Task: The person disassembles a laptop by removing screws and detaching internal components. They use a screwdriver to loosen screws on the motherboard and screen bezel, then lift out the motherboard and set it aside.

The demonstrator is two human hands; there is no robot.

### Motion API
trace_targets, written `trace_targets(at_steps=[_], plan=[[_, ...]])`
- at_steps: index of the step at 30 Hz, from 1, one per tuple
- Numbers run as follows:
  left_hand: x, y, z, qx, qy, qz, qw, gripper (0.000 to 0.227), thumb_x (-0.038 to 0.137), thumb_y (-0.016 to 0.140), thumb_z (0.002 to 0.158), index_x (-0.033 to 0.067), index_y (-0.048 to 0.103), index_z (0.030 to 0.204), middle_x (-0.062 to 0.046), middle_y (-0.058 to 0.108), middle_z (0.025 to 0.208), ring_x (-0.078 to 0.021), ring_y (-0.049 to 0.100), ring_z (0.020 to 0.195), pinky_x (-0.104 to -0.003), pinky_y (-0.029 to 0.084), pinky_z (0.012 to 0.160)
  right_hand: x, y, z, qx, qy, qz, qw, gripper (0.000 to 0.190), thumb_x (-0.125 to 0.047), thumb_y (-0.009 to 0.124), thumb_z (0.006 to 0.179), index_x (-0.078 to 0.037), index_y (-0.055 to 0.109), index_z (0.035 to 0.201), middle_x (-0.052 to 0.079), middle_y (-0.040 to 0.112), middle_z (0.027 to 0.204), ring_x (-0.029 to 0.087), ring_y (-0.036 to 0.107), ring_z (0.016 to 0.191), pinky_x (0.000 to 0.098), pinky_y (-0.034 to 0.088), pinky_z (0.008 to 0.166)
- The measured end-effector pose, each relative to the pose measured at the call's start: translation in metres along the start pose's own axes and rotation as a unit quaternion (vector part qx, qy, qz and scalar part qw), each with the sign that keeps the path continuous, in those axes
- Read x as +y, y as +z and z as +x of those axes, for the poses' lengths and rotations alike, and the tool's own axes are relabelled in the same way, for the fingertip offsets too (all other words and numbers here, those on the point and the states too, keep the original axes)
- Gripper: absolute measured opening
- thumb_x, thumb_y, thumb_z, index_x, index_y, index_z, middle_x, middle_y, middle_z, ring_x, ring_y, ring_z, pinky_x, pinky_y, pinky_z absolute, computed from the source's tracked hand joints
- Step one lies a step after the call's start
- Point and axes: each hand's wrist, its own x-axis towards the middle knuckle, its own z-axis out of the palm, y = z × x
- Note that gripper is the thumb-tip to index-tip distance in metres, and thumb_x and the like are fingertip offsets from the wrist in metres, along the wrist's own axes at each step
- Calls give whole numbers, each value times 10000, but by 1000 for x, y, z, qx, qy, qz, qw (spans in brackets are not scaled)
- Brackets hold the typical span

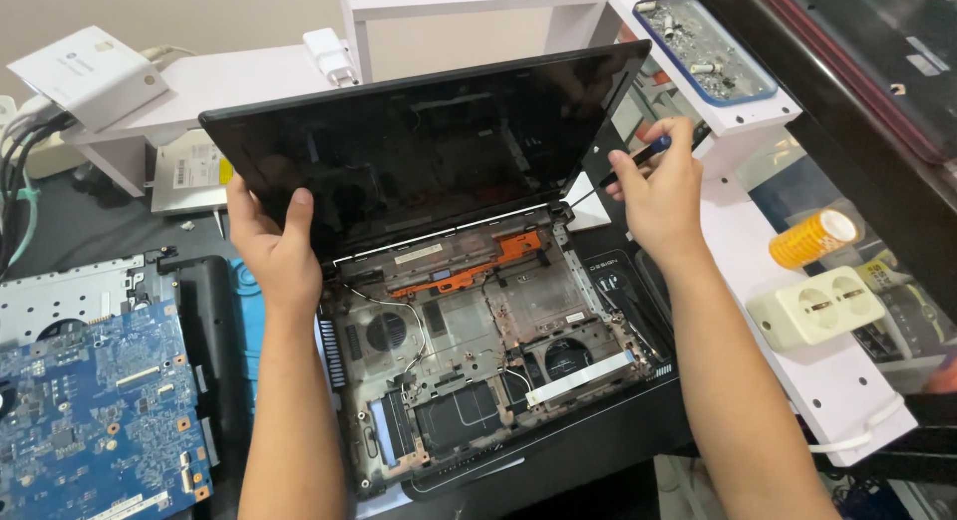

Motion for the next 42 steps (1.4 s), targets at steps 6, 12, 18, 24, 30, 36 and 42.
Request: trace_targets(at_steps=[6, 12, 18, 24, 30, 36, 42], plan=[[-7, -4, 0, -2, 0, -1, 1000, 454, -1, 678, 1061, 1, 487, 1473, -42, 616, 1305, -147, 574, 1207, -296, 438, 1122, 4, 1, 3, -9, -6, 11, 1000, 367, -10, 713, 1010, -38, 384, 1170, 104, 658, 783, 156, 716, 637, 282, 546, 515], [0, 0, 0, -7, 1, -5, 1000, 467, 0, 674, 1064, 3, 476, 1487, -51, 621, 1335, -152, 580, 1243, -302, 435, 1149, -15, -1, 3, -11, -42, -46, 998, 446, 4, 768, 925, -38, 401, 1174, 112, 688, 799, 169, 733, 675, 297, 550, 571], [-2, -1, 1, -5, -3, -15, 1000, 466, -11, 669, 1061, 2, 471, 1482, -57, 623, 1338, -156, 581, 1249, -301, 431, 1152, 10, 0, 17, -27, -202, -280, 938, 287, -66, 844, 879, -102, 605, 1033, 134, 691, 848, 235, 713, 727, 334, 539, 625], [-3, -2, 1, 1, -9, -3, 1000, 454, -3, 671, 1054, 0, 486, 1468, -50, 627, 1310, -148, 580, 1217, -292, 433, 1124, -1, 2, 20, -48, -45, -87, 994, 208, 22, 762, 872, 6, 604, 1008, 104, 708, 817, 169, 721, 732, 308, 541, 648], [-2, 0, 2, -2, -10, -4, 1000, 435, 9, 671, 1059, 1, 488, 1454, -41, 626, 1280, -136, 577, 1175, -283, 442, 1094, -9, -8, 12, 8, -65, -80, 995, 351, 33, 789, 860, -11, 564, 1126, 86, 738, 859, 142, 724, 762, 278, 550, 686], [-4, 0, 2, -4, -3, -2, 1000, 433, 6, 672, 1064, -7, 490, 1456, -44, 621, 1284, -140, 572, 1178, -283, 437, 1097, -10, -7, 9, 9, -58, -94, 994, 378, 19, 784, 862, -14, 543, 1152, 95, 745, 852, 149, 731, 760, 295, 555, 692], [1, 2, 2, -6, -2, -5, 1000, 445, 19, 679, 1068, -9, 479, 1465, -55, 623, 1307, -146, 574, 1206, -284, 432, 1112, -13, -6, 9, 6, -54, -111, 992, 375, 17, 787, 865, -14, 548, 1152, 104, 742, 831, 161, 731, 750, 302, 550, 687]])
